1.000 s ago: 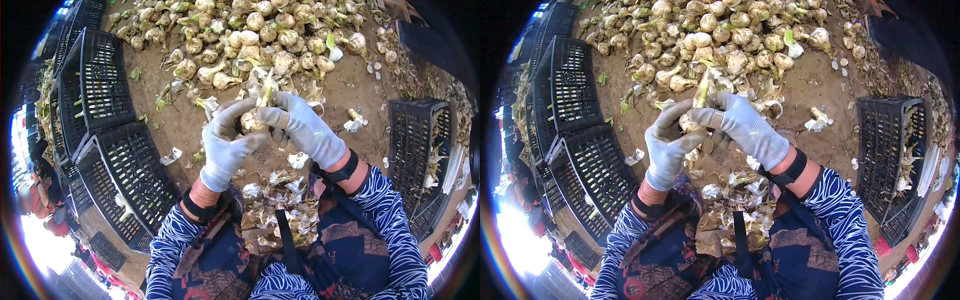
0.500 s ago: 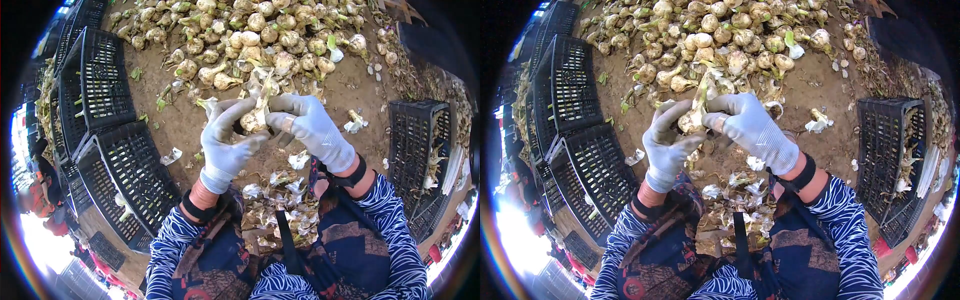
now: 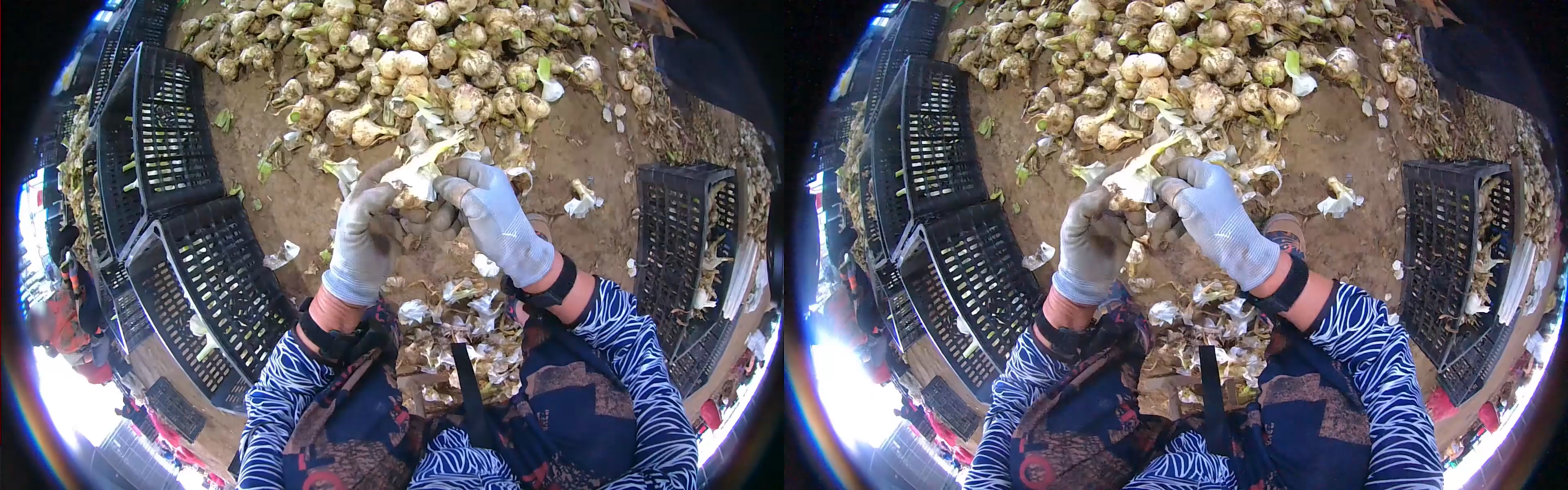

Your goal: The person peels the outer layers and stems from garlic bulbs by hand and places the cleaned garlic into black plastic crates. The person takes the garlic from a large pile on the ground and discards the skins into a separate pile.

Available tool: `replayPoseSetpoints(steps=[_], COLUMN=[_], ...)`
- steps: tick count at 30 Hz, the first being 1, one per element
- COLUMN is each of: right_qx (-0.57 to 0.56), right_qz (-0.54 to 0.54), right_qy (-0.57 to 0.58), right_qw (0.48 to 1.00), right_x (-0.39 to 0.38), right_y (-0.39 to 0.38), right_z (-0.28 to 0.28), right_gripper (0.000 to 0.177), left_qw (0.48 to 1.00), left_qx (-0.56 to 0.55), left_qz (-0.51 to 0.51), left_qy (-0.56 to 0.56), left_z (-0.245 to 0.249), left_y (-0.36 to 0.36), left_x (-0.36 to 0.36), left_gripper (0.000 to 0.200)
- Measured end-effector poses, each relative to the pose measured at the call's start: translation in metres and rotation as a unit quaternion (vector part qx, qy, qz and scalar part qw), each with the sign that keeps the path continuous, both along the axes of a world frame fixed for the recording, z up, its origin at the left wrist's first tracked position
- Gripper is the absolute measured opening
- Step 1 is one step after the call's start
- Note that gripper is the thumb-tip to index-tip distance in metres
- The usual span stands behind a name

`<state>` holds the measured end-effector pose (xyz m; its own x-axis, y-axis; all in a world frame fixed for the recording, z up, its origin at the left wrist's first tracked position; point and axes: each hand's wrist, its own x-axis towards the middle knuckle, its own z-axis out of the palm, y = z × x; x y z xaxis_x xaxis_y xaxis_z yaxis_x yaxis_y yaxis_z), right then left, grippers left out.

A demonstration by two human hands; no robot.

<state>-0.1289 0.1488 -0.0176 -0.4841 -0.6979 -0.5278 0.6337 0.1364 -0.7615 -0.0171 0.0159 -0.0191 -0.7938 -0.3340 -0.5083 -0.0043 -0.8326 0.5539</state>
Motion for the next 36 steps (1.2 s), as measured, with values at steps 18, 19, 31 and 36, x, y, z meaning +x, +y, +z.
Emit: replayPoseSetpoints(steps=[18, 19, 31, 36], right_qx=[0.006, 0.015, 0.213, 0.159], right_qz=[-0.032, -0.047, 0.081, 0.045], right_qy=[0.034, 0.028, 0.377, 0.625], right_qw=[0.999, 0.998, 0.898, 0.763], right_x=[-0.006, -0.005, -0.035, -0.029], right_y=[-0.001, -0.004, 0.009, 0.029], right_z=[0.012, 0.014, -0.064, -0.059], right_gripper=[0.019, 0.02, 0.026, 0.057], left_qw=[0.998, 0.998, 0.98, 0.99], left_qx=[0.003, -0.04, -0.154, -0.038], left_qz=[-0.053, -0.038, -0.126, -0.13], left_qy=[0.027, -0.006, 0.008, 0.034], left_z=[0.001, 0.003, -0.012, -0.022], left_y=[-0.001, 0.004, 0.008, -0.01], left_x=[0.004, -0.001, 0.007, 0.031], left_gripper=[0.067, 0.067, 0.072, 0.077])
